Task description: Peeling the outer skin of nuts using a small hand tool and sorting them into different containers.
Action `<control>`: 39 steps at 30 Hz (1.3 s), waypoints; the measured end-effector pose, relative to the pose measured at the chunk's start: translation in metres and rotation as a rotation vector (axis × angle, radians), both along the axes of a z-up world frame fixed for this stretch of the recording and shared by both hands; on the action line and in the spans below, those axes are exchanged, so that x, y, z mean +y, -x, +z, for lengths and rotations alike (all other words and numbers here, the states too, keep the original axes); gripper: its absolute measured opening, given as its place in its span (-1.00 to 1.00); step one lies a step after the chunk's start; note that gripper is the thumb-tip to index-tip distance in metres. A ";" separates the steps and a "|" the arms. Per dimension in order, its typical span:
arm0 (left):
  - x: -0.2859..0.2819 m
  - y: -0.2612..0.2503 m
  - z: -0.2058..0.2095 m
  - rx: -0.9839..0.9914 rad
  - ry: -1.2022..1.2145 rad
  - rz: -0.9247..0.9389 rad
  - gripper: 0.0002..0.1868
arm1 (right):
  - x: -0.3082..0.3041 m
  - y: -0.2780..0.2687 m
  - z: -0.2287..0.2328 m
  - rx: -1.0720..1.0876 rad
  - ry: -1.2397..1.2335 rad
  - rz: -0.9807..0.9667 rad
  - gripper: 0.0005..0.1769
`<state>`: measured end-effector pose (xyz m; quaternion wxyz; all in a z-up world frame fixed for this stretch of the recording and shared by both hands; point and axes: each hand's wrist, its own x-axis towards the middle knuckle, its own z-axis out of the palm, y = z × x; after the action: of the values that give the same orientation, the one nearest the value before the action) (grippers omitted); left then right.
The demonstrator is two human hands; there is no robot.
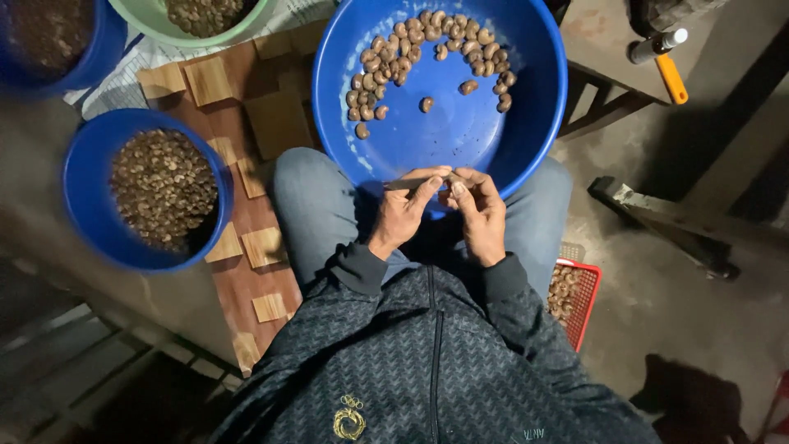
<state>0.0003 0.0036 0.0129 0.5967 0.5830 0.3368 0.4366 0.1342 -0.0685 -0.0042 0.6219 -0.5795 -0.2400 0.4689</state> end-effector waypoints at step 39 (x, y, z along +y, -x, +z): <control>-0.003 -0.001 -0.028 -0.024 0.012 0.046 -0.86 | -0.002 -0.002 -0.016 -0.264 0.058 -0.001 -0.81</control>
<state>0.0009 0.0008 -0.0147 0.5940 0.5662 0.3455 0.4551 0.1364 -0.0708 -0.0206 0.5681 -0.6541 -0.3059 0.3947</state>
